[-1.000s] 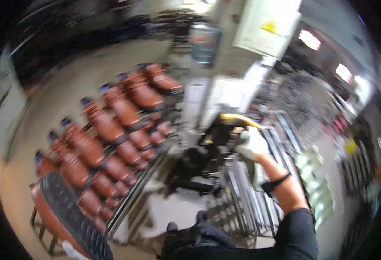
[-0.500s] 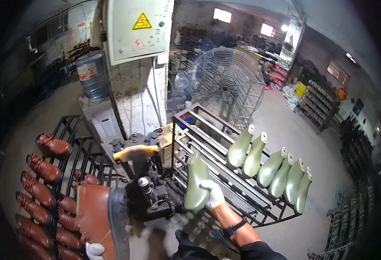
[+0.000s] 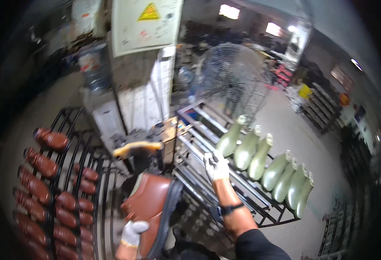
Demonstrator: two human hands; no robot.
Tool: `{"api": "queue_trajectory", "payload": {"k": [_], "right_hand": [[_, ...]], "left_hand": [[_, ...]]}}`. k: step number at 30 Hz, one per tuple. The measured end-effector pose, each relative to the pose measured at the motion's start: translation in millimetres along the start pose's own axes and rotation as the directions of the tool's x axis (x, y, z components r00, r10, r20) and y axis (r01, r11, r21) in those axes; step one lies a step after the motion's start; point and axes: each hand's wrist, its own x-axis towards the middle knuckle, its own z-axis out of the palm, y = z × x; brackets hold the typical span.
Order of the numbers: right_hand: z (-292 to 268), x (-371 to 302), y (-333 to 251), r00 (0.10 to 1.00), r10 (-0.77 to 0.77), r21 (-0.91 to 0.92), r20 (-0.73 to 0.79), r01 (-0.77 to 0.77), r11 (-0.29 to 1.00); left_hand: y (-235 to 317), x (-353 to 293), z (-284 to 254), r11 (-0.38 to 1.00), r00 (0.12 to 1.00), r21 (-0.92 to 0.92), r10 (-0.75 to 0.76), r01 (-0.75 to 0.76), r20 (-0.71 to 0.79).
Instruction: The person picks up a shoe from a rack, presses it onto a machine, and then removes the green shoe last from inside and places it onto a separate rack, repeating this process for several shoes.
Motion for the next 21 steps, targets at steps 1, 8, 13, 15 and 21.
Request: {"api": "queue_trajectory", "payload": {"k": [1,8,13,15,21], "right_hand": [[33,-51,-18,0.906,0.338,0.536,0.257,-0.424,0.730],[121,-197,-113,0.853,0.345,-0.321,0.392,-0.225,0.920],[140,-174,-130,0.877,0.126,-0.541,0.464,0.168,0.824],[160,-172,-139,0.825,0.177,-0.600,0.537,0.226,0.768],[205,-199,-151,0.629,-0.094,-0.622,0.772,0.777,0.095]], "left_hand": [[5,-27,-22,1.000,0.996,-0.008,0.029,-0.030,-0.079],[29,-77,110,0.941,0.980,0.278,0.199,-0.191,0.001],[47,-92,64,0.821,0.989,0.571,-0.075,-0.010,0.124],[52,-101,41,0.928,0.998,0.367,-0.065,0.065,-0.014],[83,-114,1,0.944,0.980,0.328,0.103,-0.042,-0.169]]}}
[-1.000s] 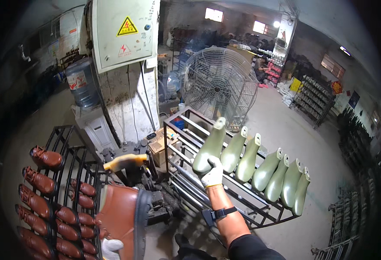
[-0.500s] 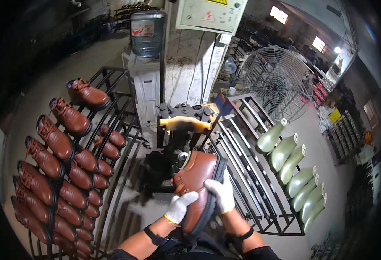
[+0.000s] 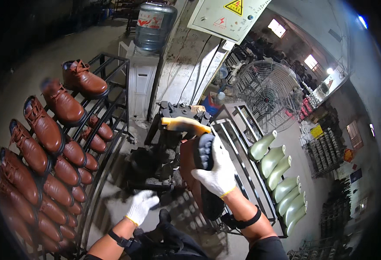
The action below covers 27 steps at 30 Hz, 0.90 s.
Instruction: The person picks up a shoe from a rack, presses it onto a machine, and then removes the green shoe last from inside and places it onto a separate rack, repeating this process for several shoes.
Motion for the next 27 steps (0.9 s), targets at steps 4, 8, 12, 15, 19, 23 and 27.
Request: {"api": "queue_trajectory", "payload": {"k": [4,8,12,15,19,23,27], "right_hand": [[10,26,-21,0.976,0.121,-0.166,0.180,-0.091,0.982],[19,24,-7,0.971,0.008,0.034,0.238,-0.017,0.999],[20,-9,47,0.705,0.073,0.638,0.706,-0.677,0.366],[30,-20,34,0.672,0.101,0.659,0.733,-0.740,0.138],[27,-22,26,0.647,0.139,0.648,0.750,-0.761,0.047],[25,-18,33,0.678,0.104,0.685,0.728,-0.724,-0.080],[24,-27,39,0.719,0.110,0.722,0.687,-0.692,0.019]], "left_hand": [[71,39,63,0.961,0.961,0.037,0.271,-0.273,0.052],[23,98,86,0.667,0.909,-0.744,0.333,-0.039,0.251],[48,67,131,0.852,0.858,0.132,0.513,-0.506,-0.016],[65,61,120,0.919,0.928,-0.225,0.355,-0.324,0.112],[62,53,119,0.921,0.951,-0.307,0.287,-0.241,0.113],[52,56,120,0.926,0.976,-0.352,0.186,-0.136,0.112],[49,52,121,0.928,0.986,-0.361,0.136,-0.094,0.094]]}}
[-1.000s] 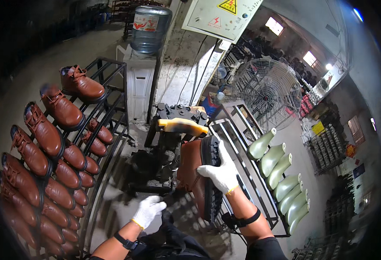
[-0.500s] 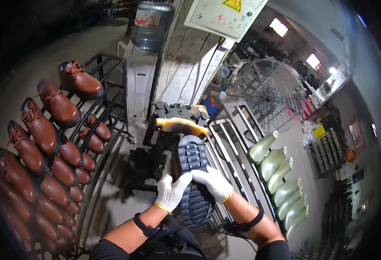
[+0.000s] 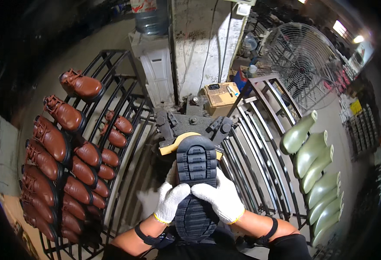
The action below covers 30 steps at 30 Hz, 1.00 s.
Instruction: The person picks up a shoe from a rack, presses it onto a machine, and then removes the green shoe last from inside and places it onto a separate rack, repeating this process for several shoes.
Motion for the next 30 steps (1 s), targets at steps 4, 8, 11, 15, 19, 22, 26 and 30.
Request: {"api": "queue_trajectory", "payload": {"k": [4,8,11,15,19,22,26,30], "right_hand": [[15,-27,29,0.998,-0.050,0.174,-0.031,0.055,0.983],[12,-49,58,0.990,-0.117,0.046,-0.073,0.121,0.992],[14,-47,83,0.966,-0.226,-0.046,-0.129,0.222,0.974],[18,-50,98,0.910,-0.366,-0.203,-0.194,0.327,0.923],[22,-50,116,0.861,-0.382,-0.124,-0.336,0.361,0.924],[48,-75,129,0.841,-0.397,-0.353,-0.368,0.269,0.896],[29,-136,220,0.876,-0.365,-0.546,-0.316,0.146,0.825],[18,-195,240,0.963,0.124,-0.511,0.238,0.015,0.860]], "left_hand": [[-9,-13,-16,0.996,0.999,0.093,0.019,-0.014,-0.043],[-13,-37,2,0.987,0.988,0.047,0.155,-0.155,-0.002],[-25,-41,-20,0.978,0.989,0.177,0.093,-0.113,0.117],[-25,-51,-27,0.985,0.982,0.172,-0.048,0.016,0.182],[-61,-55,-49,0.317,0.858,0.822,0.376,-0.473,0.349],[-94,-70,-75,0.476,0.908,0.787,0.333,-0.393,0.253],[-64,-163,-73,0.525,0.961,0.806,0.165,-0.275,0.221],[-61,-201,-149,0.786,0.872,0.553,-0.040,-0.274,0.489]]}}
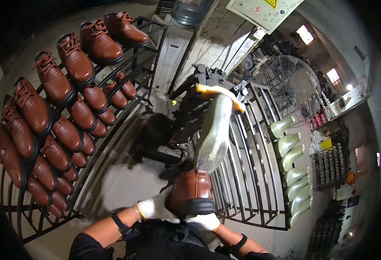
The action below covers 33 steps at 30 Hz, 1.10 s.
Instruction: The person picks up a shoe from a rack, presses it onto a machine, and then removes the green shoe last from inside and places it onto a separate rack, repeating this process for several shoes.
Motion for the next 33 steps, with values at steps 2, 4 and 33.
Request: {"api": "queue_trajectory", "payload": {"k": [2,4,33], "right_hand": [[-10,6,16,0.984,-0.049,-0.085,0.170,0.064,0.994],[4,34,-9,0.984,-0.102,-0.078,0.148,0.114,0.990],[-48,195,-283,0.900,-0.436,-0.999,0.009,0.030,0.041]], "left_hand": [[5,-3,-21,0.923,0.984,-0.344,-0.143,0.173,0.110],[-11,-31,-43,0.729,0.945,-0.674,-0.291,0.121,-0.146],[236,-438,-231,0.383,-0.437,-0.231,0.643,0.894,-0.629]]}}
